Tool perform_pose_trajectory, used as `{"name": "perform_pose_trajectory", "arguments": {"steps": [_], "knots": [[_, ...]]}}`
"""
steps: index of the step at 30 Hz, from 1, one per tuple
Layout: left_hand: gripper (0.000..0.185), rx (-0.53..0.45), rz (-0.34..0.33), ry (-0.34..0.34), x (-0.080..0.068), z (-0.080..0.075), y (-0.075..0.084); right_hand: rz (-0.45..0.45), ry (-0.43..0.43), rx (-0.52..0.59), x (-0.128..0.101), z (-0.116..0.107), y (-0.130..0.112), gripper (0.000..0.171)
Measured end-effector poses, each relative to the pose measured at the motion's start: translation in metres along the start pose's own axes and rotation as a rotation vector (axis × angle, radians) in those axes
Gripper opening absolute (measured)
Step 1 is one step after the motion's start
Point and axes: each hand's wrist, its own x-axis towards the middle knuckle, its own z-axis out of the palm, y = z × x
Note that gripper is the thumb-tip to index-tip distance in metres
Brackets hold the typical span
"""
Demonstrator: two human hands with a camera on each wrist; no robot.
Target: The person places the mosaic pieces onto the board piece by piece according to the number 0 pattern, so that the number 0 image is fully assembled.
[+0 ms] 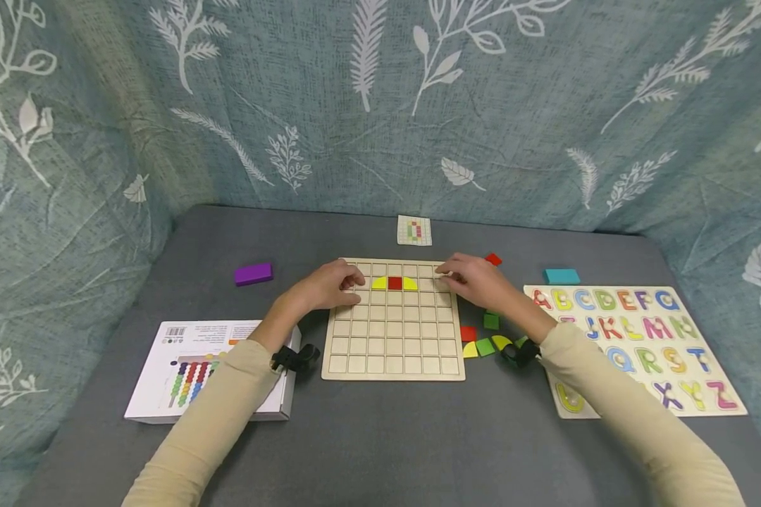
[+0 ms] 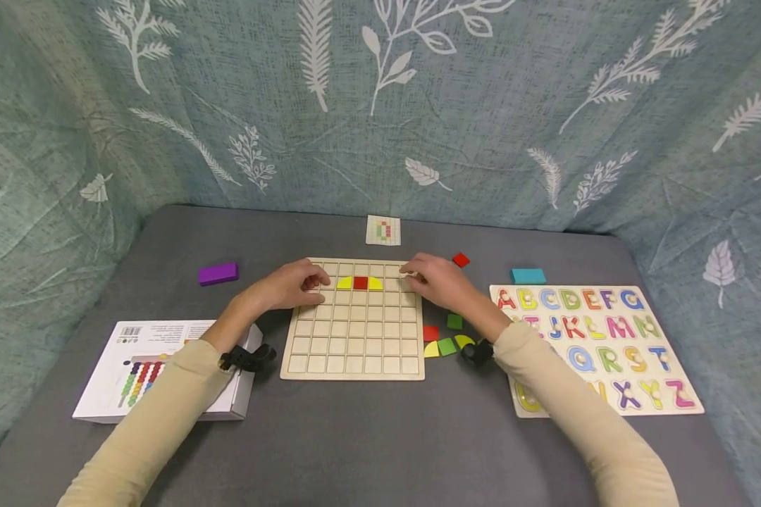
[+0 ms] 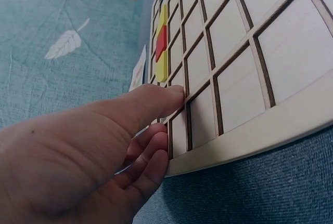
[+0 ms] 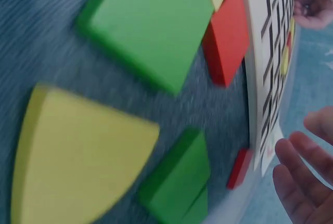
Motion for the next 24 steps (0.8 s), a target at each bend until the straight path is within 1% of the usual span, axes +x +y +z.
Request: {"name": "perform_pose_trajectory", "arguments": {"steps": [5,11,16,21,24], "knots": [[0.027,0.009,0.001,0.000,0.001,0.001,0.000,0.050,0.009,0.012,-0.008,-0.009,0.008,0.021],[0.028,0.015,-0.010,-0.011,0.002,0.000,0.001,0.082,0.002,-0.002,-0.017,-0.015,0.018,0.022],[0.030,0.014,-0.004,-0.021,0.003,-0.001,0.000,0.101,-0.004,-0.035,-0.022,-0.018,0.027,0.022],[0.029,0.006,-0.025,-0.023,0.003,-0.001,0.000,0.121,-0.014,-0.055,-0.027,-0.018,0.032,0.022],[0.029,-0.007,-0.034,-0.021,0.003,-0.001,0.001,0.115,-0.015,-0.066,-0.029,-0.016,0.034,0.021]]}}
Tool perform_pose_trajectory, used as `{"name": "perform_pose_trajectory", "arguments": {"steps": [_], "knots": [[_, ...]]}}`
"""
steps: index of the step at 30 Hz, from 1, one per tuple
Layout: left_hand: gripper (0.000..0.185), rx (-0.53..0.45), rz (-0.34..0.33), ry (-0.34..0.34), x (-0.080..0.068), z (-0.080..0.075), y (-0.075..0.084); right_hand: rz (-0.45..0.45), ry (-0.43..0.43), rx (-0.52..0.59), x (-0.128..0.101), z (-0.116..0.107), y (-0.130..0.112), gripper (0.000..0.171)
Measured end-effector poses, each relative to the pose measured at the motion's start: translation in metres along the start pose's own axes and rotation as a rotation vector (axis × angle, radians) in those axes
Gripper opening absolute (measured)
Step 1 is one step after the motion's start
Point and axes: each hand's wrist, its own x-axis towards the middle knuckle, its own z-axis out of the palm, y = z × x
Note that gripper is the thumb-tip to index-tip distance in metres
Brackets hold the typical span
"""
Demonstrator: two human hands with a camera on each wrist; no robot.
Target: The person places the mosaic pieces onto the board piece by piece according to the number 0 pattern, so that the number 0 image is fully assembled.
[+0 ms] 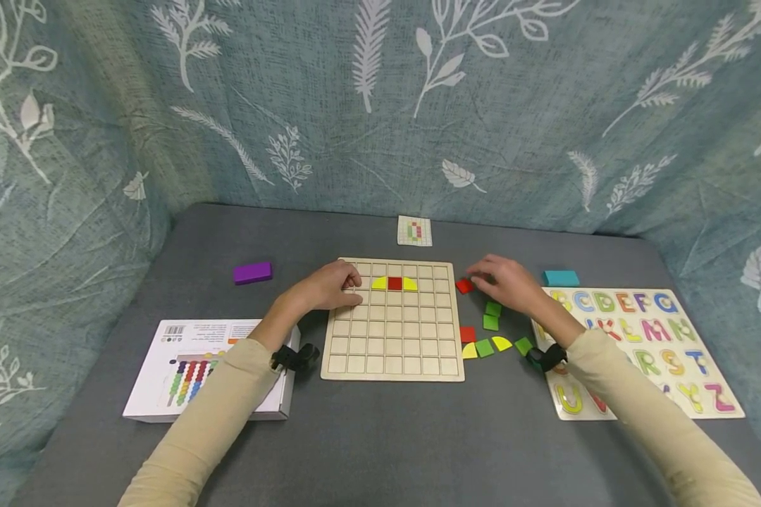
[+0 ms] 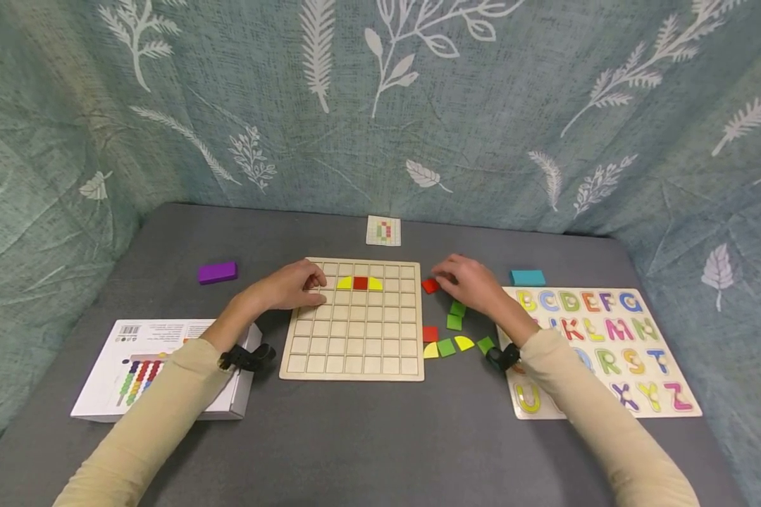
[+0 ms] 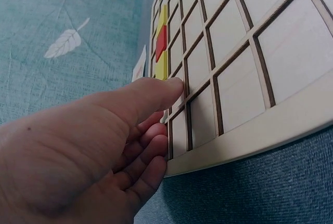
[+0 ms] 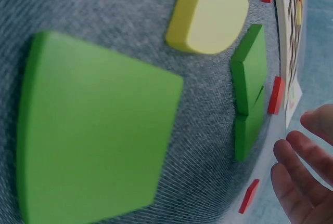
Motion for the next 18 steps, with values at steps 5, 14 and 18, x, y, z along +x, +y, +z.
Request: {"name": "perform_pose_trajectory", "arguments": {"steps": [5,14,18], "knots": [[0.029,0.001,0.002,0.006,-0.0006,-0.0005,0.0011,0.001,-0.007,0.008,-0.0011,0.0009,-0.0006,0.021],[0.029,0.002,0.014,0.005,-0.0020,0.0004,-0.0013,0.007,-0.013,0.001,-0.0009,-0.0005,-0.0013,0.022],[0.027,0.005,0.015,-0.001,-0.0010,0.0002,-0.0023,0.009,-0.012,0.004,-0.0007,-0.0006,-0.0017,0.021]]}}
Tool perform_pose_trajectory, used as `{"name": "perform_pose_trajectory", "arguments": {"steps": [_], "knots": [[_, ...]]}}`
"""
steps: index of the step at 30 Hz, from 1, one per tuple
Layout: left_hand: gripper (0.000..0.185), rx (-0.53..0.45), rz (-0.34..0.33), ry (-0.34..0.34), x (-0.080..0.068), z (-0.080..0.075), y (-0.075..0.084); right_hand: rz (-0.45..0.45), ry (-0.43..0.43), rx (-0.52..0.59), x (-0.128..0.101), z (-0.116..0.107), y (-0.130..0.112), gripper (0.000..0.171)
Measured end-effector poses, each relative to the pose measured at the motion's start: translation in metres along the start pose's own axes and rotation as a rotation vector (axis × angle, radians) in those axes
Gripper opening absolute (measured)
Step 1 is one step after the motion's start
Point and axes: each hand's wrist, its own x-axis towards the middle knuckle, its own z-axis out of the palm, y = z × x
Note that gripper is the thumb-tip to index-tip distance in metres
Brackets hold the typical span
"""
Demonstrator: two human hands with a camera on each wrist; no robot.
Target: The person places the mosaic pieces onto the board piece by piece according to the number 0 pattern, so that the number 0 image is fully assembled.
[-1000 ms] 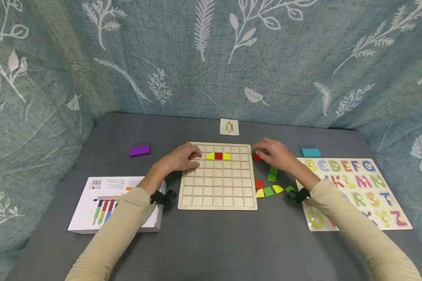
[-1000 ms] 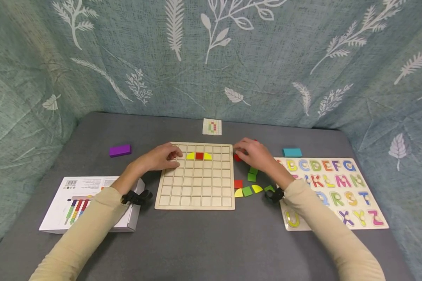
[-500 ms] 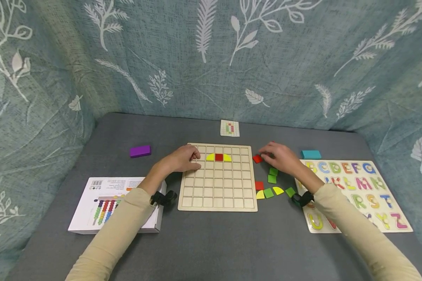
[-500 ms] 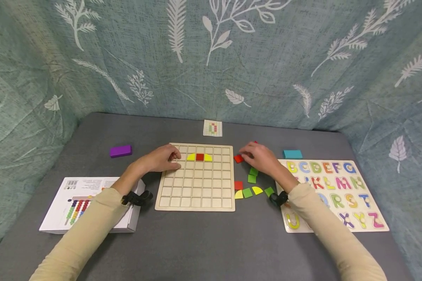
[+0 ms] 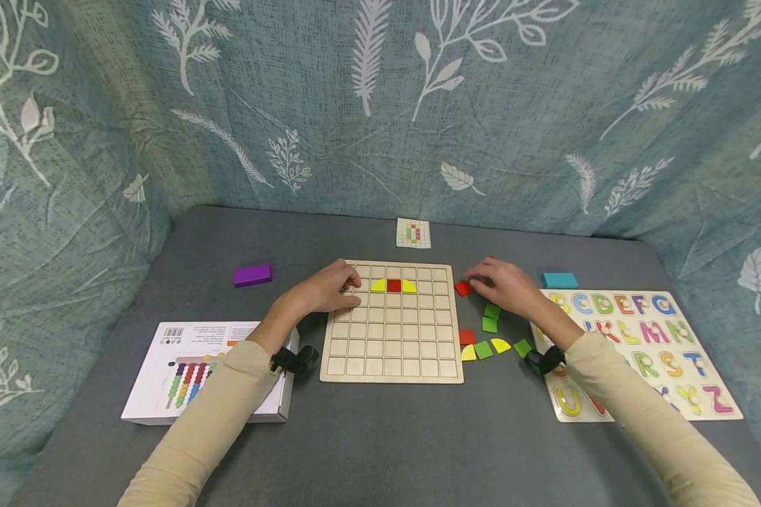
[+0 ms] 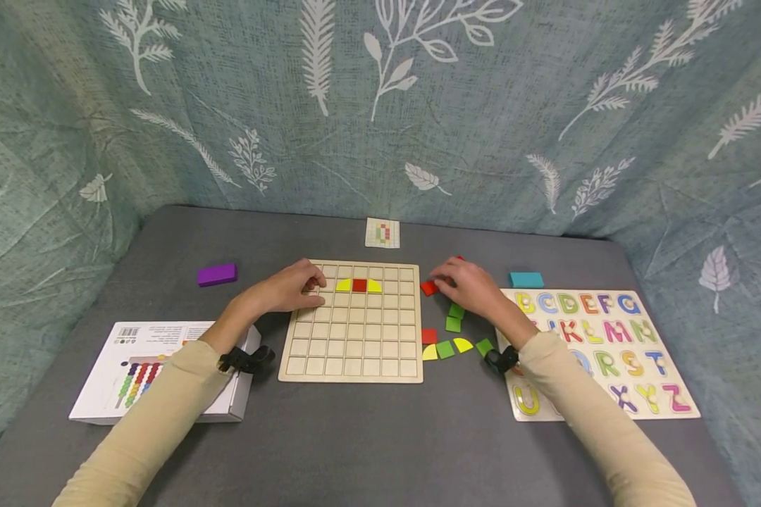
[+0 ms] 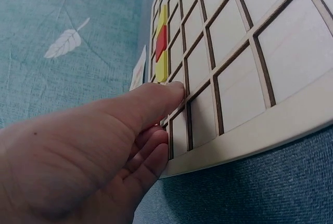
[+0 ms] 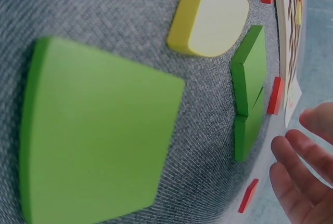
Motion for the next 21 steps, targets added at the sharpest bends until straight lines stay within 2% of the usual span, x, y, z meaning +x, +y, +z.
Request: {"name": "perform_pose_trajectory", "arguments": {"steps": [6,16,21], "knots": [[0.026,0.006,0.017,0.003,0.0000,-0.0003,0.0001,0.006,-0.003,0.004,0.0000,0.0003,-0.0012,0.022],[0.025,-0.003,0.006,0.004,-0.0011,-0.0004,0.0001,0.008,-0.017,0.012,0.0002,0.0011,-0.0029,0.022],[0.026,-0.005,0.018,0.002,-0.0017,-0.0003,0.0012,0.013,-0.050,0.021,-0.0001,0.0017,-0.0036,0.024]]}}
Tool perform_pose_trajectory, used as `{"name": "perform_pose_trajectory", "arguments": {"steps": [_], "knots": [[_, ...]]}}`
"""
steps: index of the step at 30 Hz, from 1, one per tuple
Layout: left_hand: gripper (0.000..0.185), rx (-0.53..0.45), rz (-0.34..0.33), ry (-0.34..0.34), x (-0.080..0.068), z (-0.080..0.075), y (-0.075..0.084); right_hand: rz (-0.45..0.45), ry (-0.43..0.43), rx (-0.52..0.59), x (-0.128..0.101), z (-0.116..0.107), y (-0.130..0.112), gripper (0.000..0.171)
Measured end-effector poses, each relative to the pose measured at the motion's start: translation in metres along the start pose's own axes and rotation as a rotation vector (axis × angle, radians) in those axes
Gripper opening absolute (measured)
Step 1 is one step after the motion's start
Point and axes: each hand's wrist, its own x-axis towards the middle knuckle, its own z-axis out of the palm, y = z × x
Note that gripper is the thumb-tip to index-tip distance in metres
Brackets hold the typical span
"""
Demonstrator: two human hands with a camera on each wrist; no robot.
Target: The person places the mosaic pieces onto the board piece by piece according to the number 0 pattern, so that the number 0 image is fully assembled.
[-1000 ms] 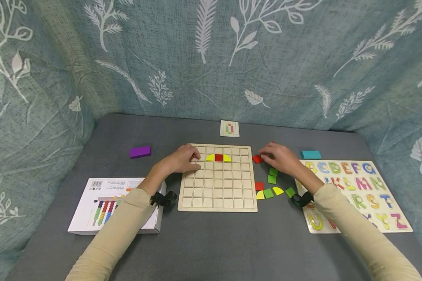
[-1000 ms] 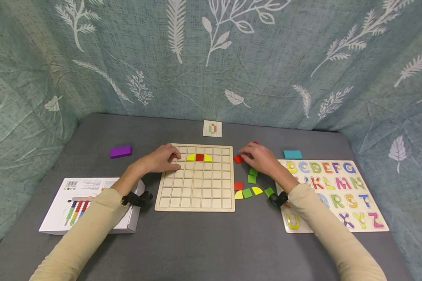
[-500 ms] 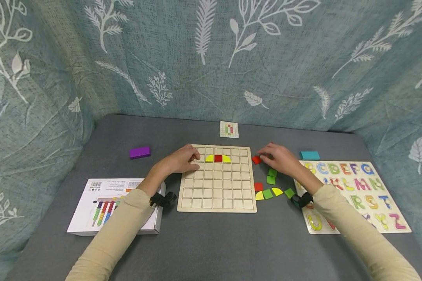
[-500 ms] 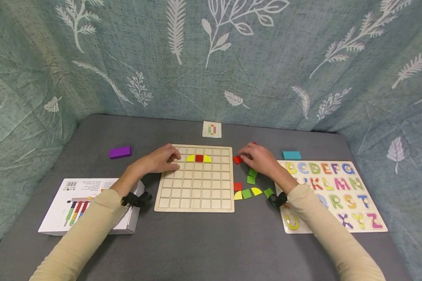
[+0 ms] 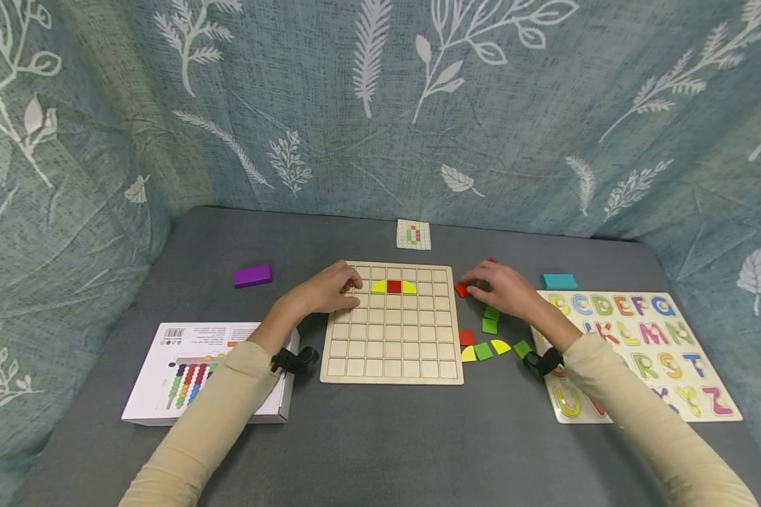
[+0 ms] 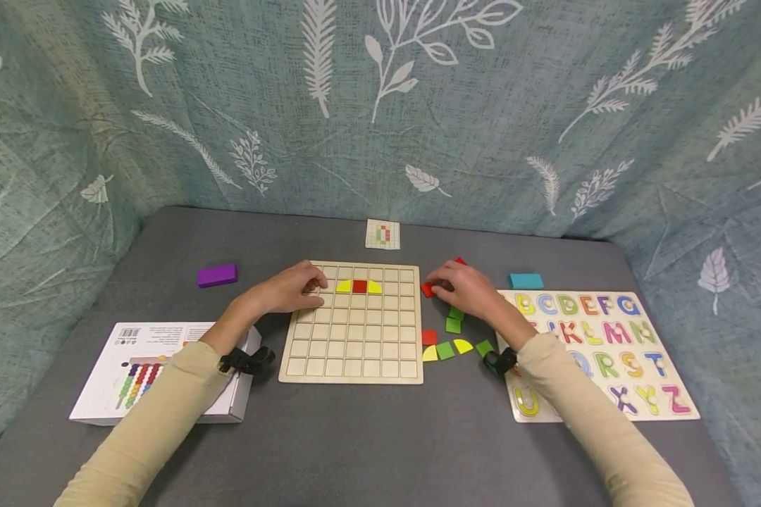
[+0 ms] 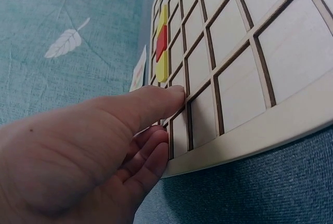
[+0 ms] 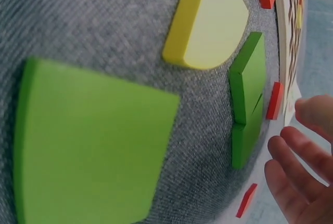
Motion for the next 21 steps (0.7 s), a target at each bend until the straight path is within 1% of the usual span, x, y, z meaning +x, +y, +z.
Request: {"name": "perform_pose_trajectory", "arguments": {"steps": [5,9,12,17,21], "knots": [[0.030,-0.001,-0.015,-0.021,-0.0007,0.0006,-0.0002,-0.006,-0.046,0.010,0.0006,0.0015,-0.0021,0.027],[0.031,-0.013,-0.036,-0.041,-0.0010,0.0012,-0.0003,0.007,-0.063,0.014,0.0012,0.0018,-0.0040,0.028],[0.032,-0.018,-0.041,-0.043,-0.0005,0.0014,0.0004,0.016,-0.062,0.020,0.0014,0.0015,-0.0041,0.027],[0.033,-0.014,-0.043,-0.036,0.0001,0.0002,0.0016,-0.006,-0.039,0.023,0.0013,0.0010,-0.0024,0.026],[0.034,-0.008,-0.038,-0.038,0.0002,-0.0010,0.0023,-0.002,-0.049,0.025,0.0011,0.0009,-0.0017,0.026]]}}
